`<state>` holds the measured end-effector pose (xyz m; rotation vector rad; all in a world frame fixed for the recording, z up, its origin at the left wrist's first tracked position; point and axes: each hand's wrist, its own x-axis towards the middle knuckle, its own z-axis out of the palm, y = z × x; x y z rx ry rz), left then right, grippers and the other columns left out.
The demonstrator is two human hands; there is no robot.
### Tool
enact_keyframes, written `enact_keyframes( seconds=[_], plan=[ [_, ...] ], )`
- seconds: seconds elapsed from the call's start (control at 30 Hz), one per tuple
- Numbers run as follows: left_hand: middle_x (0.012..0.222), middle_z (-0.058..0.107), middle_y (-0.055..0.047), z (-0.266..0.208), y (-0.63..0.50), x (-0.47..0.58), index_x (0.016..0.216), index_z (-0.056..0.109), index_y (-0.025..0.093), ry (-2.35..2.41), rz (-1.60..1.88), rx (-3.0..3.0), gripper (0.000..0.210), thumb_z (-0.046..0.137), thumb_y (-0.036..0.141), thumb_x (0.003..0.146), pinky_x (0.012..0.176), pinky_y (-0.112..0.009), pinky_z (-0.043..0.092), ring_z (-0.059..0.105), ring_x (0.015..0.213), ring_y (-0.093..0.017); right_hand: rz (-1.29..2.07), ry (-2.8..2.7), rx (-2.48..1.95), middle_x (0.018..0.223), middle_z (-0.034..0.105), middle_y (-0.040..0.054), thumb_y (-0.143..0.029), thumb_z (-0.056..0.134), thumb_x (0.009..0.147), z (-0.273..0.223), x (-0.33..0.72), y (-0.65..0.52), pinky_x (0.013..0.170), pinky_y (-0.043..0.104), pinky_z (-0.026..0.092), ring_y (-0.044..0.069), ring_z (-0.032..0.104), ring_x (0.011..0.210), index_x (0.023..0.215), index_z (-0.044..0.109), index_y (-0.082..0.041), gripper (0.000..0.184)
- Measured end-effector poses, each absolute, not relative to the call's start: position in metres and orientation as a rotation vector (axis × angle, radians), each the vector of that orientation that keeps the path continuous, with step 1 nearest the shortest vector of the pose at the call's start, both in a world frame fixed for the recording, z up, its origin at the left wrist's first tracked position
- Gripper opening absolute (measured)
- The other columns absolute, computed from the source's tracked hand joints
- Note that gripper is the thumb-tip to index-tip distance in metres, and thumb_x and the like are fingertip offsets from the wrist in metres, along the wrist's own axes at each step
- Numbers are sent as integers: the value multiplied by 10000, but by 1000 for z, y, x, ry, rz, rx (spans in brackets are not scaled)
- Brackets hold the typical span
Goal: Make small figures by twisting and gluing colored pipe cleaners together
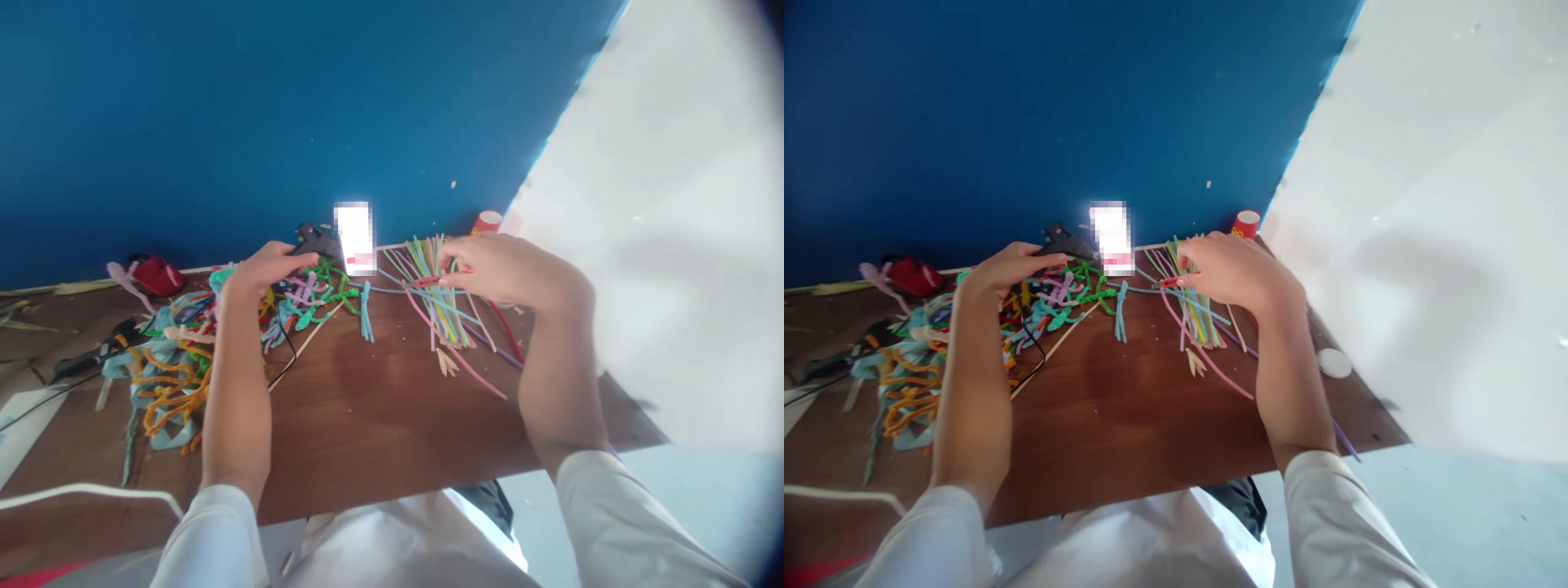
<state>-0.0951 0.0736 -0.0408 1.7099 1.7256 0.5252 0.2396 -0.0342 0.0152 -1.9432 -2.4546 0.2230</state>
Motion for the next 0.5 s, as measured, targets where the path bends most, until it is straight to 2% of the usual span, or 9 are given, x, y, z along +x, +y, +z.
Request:
enact_keyframes(
  seconds=[0.1, 0.2, 0.37, 0.5],
  plan=[
    [781, 720, -57, -44, 76, -99, 719, 706, 157, 1664, 571, 1652, 405, 750, 558, 679, 687, -287, 482, 637, 710, -173, 267, -2449, -1926, 718, 586, 8, -497, 529, 891, 18, 239, -35, 570, 293, 286, 146, 475, 590, 940, 629, -244, 277],
    [851, 743, -94, -49, 78, -96, 733, 699, 148, 1611, 600, 1574, 345, 726, 492, 721, 698, -277, 518, 658, 721, -175, 300, -2451, -1910, 695, 571, -5, -468, 575, 868, 21, 239, -37, 572, 294, 289, 140, 474, 586, 899, 607, -241, 232],
    [792, 750, -146, -65, 92, -99, 678, 685, 164, 1772, 293, 1651, 447, 554, 575, 796, 682, -315, 520, 698, 735, -261, 305, -2458, -1914, 638, 527, -19, -418, 599, 859, 23, 244, -40, 579, 297, 291, 143, 466, 575, 847, 559, -240, 183],
    [806, 739, -182, -77, 103, -108, 764, 691, 156, 2000, 148, 1859, 447, 493, 555, 799, 777, -366, 497, 693, 898, -354, 312, -2443, -1910, 619, 530, -11, -447, 523, 908, 24, 249, -41, 574, 304, 276, 143, 456, 572, 765, 513, -225, 264]
  ],
)
